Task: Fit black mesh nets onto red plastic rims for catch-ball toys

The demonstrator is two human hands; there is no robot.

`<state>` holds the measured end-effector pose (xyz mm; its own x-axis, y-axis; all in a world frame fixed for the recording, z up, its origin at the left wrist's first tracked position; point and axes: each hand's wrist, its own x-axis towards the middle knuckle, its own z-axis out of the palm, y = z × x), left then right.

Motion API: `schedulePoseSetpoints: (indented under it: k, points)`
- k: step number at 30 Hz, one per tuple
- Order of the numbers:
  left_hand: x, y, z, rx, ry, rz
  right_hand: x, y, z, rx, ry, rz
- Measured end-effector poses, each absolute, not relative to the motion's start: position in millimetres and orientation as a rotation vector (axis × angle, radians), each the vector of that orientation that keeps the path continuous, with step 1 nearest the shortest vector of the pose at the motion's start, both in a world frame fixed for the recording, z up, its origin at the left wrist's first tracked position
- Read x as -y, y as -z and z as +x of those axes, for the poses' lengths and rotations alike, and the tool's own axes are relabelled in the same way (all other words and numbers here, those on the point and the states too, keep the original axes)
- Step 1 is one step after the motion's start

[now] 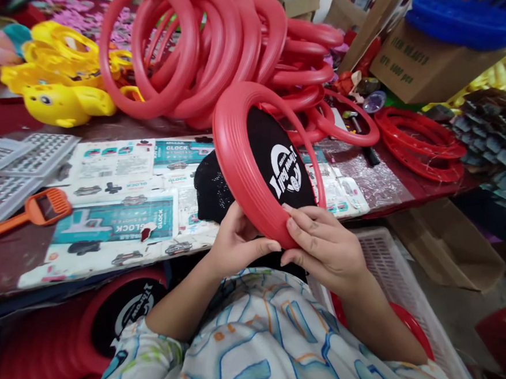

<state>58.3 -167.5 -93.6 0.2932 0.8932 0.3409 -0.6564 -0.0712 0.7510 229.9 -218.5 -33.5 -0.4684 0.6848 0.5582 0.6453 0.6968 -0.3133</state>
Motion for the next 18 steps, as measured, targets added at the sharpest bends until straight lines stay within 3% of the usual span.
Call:
schedulePoseSetpoints:
  k: [12, 18]
  points:
    - [171, 113, 32, -0.886, -1.203, 0.853, 219, 76, 178, 2.364, 0.130, -1.197]
    - [167, 130, 13, -1.046, -1.196, 0.927, 215, 75, 187, 2.428, -0.260, -1.214]
